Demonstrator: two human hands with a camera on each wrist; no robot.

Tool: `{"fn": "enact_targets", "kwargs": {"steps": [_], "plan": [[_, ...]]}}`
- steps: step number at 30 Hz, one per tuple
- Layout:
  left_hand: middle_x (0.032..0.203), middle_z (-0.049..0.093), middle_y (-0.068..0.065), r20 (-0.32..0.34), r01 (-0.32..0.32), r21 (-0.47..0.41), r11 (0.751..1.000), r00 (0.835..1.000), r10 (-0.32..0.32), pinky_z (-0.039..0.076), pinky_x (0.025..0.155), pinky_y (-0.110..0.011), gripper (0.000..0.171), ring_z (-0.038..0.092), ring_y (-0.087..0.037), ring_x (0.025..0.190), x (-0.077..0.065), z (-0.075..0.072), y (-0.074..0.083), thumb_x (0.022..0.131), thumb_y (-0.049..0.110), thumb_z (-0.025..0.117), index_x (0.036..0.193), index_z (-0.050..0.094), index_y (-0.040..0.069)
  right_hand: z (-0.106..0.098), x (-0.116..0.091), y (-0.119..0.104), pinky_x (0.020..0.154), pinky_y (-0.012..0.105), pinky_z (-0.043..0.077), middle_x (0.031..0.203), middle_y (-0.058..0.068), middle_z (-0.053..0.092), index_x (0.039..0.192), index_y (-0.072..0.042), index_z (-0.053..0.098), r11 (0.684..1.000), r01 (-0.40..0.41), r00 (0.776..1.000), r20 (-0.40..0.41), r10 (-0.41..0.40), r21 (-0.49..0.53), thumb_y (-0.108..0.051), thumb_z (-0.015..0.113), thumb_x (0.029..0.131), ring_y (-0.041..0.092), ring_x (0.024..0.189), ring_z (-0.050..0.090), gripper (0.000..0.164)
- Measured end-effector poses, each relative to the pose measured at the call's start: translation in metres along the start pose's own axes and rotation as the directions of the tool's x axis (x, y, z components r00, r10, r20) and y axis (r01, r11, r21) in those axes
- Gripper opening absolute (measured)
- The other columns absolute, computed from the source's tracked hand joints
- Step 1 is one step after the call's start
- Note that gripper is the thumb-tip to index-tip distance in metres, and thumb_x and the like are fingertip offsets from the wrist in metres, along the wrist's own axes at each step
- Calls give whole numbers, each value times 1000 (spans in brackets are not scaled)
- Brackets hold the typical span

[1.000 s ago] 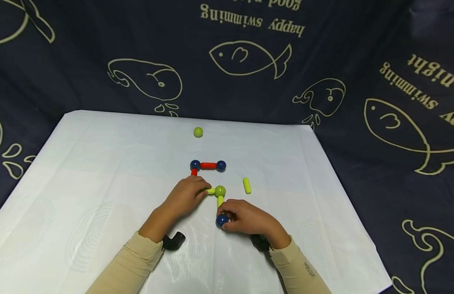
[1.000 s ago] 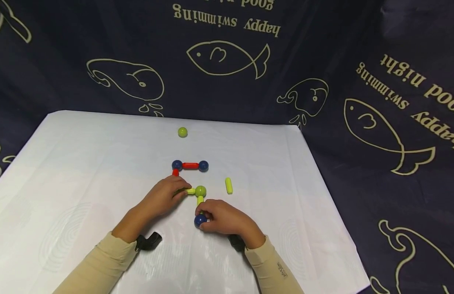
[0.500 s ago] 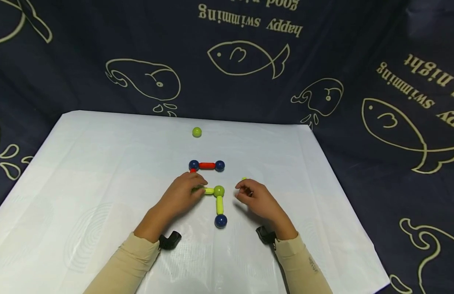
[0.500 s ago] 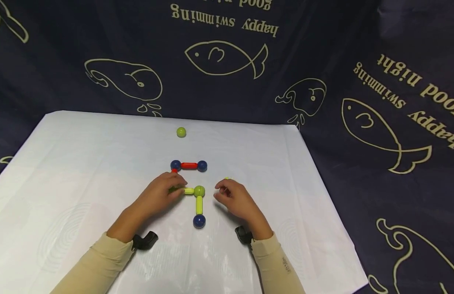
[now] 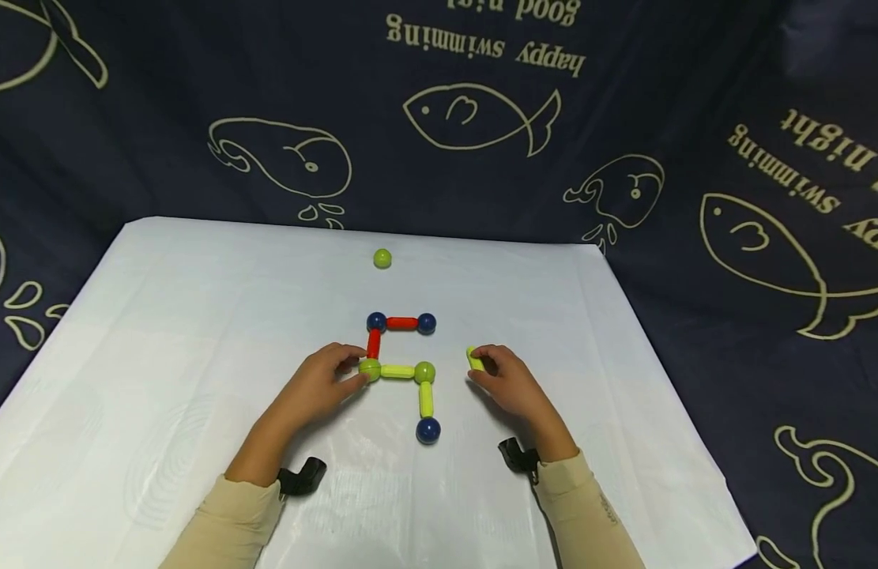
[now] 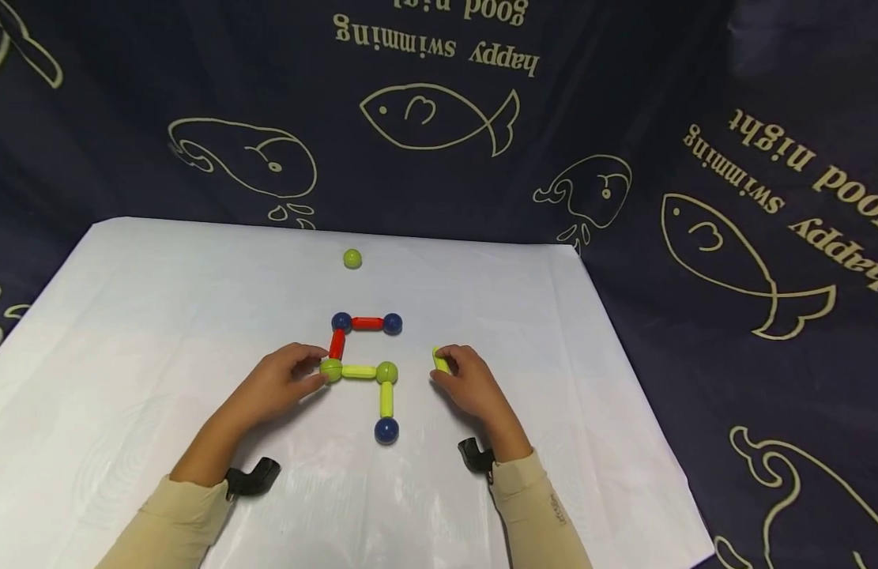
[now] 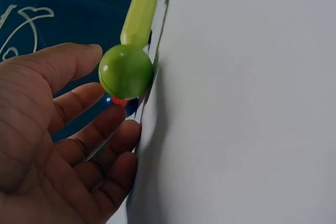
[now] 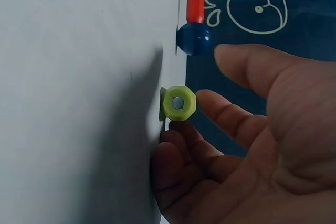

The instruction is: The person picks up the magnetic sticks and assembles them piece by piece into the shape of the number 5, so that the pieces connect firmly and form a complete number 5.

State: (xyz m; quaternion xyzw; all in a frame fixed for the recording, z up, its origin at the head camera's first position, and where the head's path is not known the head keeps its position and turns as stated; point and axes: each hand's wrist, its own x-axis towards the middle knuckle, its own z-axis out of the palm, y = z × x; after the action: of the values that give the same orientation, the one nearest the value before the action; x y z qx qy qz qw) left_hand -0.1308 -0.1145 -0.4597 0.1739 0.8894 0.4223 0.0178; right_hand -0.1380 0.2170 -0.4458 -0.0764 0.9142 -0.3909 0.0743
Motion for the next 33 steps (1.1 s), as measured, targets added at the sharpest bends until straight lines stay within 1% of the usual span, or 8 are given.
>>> {"fn": "enact_targets", "kwargs": {"steps": [5,8,10,15,18,22,27,33], "plan": [[109,65,-7,-42,-44,-78,996,998,40,50,86,-43,35,62,-23,96,-6,8,-6,90,11,73,123,65,2,1,-2,1,93,43,47,114,7,61,114,-8,64,999,23,1000,8,-23,-35,-15,69,94,23,105,58,22],[108,66,-6,-61,-69,-76,995,996,64,50,85,-42,32,62,-23,95,-5,12,-7,90,9,73,121,66,4,1,-3,1,83,40,46,101,4,60,107,-9,62,998,43,999,10,-42,-55,-13,70,93,20,92,54,17],[108,66,-5,-71,-70,-66,995,995,65,50,84,-42,31,62,-22,94,-5,13,-7,90,10,73,120,67,5,2,-3,1,76,38,44,92,2,56,103,-10,61,996,54,999,12,-53,-68,-11,72,91,19,85,50,16],[107,67,-4,-86,-62,-63,996,995,56,50,83,-42,30,63,-22,93,-5,14,-9,90,10,73,119,68,7,3,-2,1,68,35,38,81,2,48,99,-10,57,993,76,997,19,-74,-91,-8,73,90,18,76,45,18],[109,68,-4,-87,-61,-69,996,995,55,50,84,-42,30,63,-21,93,-5,14,-10,90,10,73,119,68,8,3,-2,1,67,35,39,81,2,49,99,-10,57,994,67,998,14,-66,-85,-6,72,90,18,75,46,18],[109,68,-4,-86,-56,-76,996,995,49,51,84,-42,29,63,-21,93,-5,15,-12,90,12,73,119,68,9,3,-3,-2,68,33,42,86,1,54,104,-10,59,997,64,998,29,-63,-44,-5,70,90,17,77,49,19],[109,69,-3,-84,-56,-70,996,995,50,50,83,-42,29,63,-20,93,-5,15,-13,90,12,73,119,68,10,5,-6,-12,69,29,47,94,1,61,110,-9,61,989,138,988,70,-141,47,-4,67,92,16,82,55,20],[109,69,-3,-85,-53,-60,997,995,48,50,83,-42,29,63,-20,92,-4,15,-13,90,12,73,119,68,10,16,-13,-28,73,30,49,92,-2,60,110,-14,62,967,228,958,152,-244,116,-9,66,95,16,82,56,17]]}}
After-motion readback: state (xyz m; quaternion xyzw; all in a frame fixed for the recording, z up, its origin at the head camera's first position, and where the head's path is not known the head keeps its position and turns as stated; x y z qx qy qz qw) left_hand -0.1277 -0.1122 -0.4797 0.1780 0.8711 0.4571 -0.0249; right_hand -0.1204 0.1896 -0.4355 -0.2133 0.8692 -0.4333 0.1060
